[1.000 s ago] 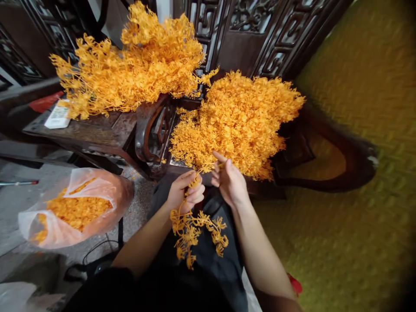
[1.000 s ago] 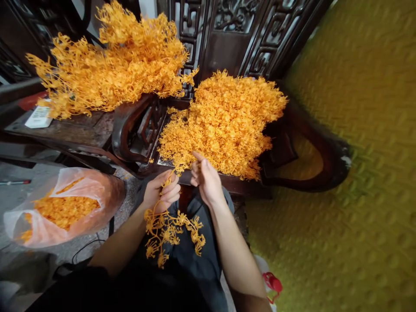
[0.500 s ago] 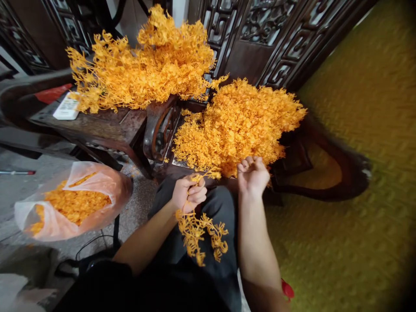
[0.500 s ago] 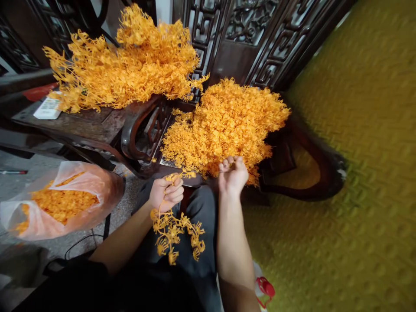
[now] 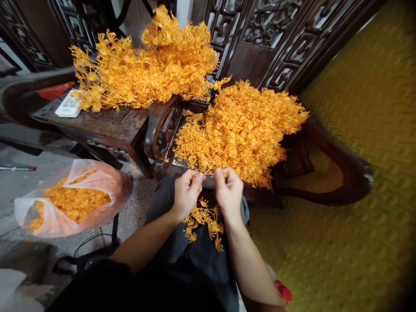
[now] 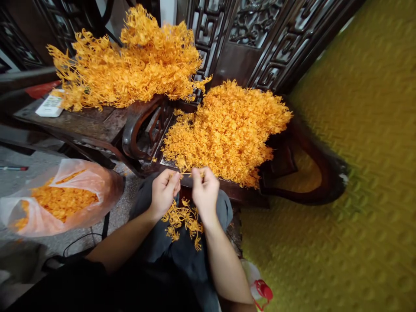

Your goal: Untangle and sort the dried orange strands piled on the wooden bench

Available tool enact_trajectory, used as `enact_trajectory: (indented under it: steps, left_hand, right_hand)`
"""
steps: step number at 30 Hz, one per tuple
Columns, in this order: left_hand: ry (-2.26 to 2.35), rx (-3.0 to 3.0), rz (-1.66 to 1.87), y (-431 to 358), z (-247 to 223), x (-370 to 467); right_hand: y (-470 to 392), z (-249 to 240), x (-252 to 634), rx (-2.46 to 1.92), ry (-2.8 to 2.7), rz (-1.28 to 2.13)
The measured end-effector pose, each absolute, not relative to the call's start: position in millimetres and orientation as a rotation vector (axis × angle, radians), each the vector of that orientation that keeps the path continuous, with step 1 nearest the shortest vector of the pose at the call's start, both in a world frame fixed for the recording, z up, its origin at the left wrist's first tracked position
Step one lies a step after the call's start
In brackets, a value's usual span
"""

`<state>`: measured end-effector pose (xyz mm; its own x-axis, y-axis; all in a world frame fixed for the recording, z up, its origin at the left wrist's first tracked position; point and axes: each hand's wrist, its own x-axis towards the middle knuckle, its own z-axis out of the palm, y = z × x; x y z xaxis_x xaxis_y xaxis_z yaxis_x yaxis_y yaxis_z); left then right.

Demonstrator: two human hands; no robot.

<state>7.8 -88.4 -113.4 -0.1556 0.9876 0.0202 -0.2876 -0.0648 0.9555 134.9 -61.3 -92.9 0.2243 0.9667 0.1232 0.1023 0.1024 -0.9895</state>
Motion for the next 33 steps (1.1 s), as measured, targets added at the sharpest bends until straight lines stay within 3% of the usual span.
enact_trajectory:
  steps: [4,12,17,26,33]
  left_hand:
    - [0.814,0.702,1.519,-90.1,-109.1,3.5]
    - [0.408,0.364,1.147,-79.8,-92.6,-4.5]
    - [0.412,0.326,1.167,-80.9,-98.0,-10.9]
    - [0.598,0.327,1.231,-71.1,-98.9,1.1]
    - [0.689,0.336,1.285,-54.6,-96.4,3.2]
  right_hand:
    - [-39.0,-90.2,160.6,-1.129,-0.832,0.936]
    - [-53.8,-86.5,130.9,-0.914,-0.941,1.630]
    - [-21.1,-81.4,154.0,-0.800,-0.688,1.276]
    - [-45.5,-96.6,144.5,-1.088,-0.826,1.351]
    - [28.9,-76.1,139.7,-1.021,-0.805,1.275]
